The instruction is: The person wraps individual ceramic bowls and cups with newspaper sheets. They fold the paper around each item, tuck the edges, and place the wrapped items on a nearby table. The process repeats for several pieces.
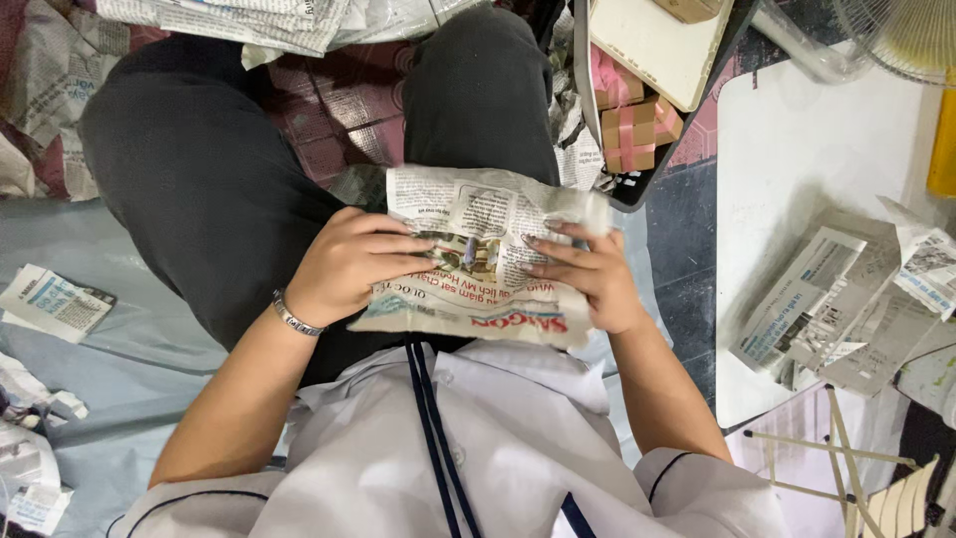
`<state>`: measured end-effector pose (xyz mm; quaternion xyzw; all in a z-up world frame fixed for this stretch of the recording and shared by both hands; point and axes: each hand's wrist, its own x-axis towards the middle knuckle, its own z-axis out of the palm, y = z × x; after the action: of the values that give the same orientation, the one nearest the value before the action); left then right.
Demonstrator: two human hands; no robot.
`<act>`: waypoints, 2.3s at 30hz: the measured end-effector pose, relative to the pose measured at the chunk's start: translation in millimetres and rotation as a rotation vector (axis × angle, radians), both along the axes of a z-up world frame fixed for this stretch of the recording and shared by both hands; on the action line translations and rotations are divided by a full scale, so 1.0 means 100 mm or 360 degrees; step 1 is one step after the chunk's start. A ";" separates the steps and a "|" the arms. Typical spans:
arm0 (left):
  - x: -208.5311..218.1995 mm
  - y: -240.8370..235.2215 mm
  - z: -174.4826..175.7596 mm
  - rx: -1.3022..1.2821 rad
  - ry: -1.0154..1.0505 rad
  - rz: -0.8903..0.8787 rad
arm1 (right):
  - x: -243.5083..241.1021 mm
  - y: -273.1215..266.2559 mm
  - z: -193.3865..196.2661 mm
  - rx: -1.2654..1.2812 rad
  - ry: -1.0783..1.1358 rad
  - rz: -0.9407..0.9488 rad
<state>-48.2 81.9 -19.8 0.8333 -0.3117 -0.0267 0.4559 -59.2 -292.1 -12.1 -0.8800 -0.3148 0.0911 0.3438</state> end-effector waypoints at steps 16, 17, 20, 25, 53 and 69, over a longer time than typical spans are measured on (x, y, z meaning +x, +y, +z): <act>0.09 -0.12 -0.21 -0.0135 0.0785 0.0508 | -0.04 0.05 -0.38 0.0578 0.0893 -0.0865; 0.13 -0.16 -0.17 -0.0103 0.1039 0.0563 | -0.01 0.11 -0.41 0.0775 0.1004 -0.0923; 0.25 -0.24 -0.04 -0.0290 0.1053 0.0704 | 0.09 0.18 -0.38 0.1067 0.1113 -0.0818; 0.37 -0.32 0.02 0.0029 0.0984 0.0755 | 0.07 0.13 -0.51 0.0962 0.1184 -0.1020; 0.15 -0.35 -0.21 -0.0221 0.1142 0.0938 | 0.50 0.35 -0.53 0.0334 0.0324 -0.1519; 0.02 -1.20 0.01 0.0552 -0.0372 0.0356 | 0.50 0.47 -0.30 -0.0348 -0.0382 -0.1062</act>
<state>-46.1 -38.6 -19.3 0.9258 -0.2588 0.0676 0.2669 -9.7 -245.6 -41.9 -0.9702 -0.0370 -0.0969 0.2192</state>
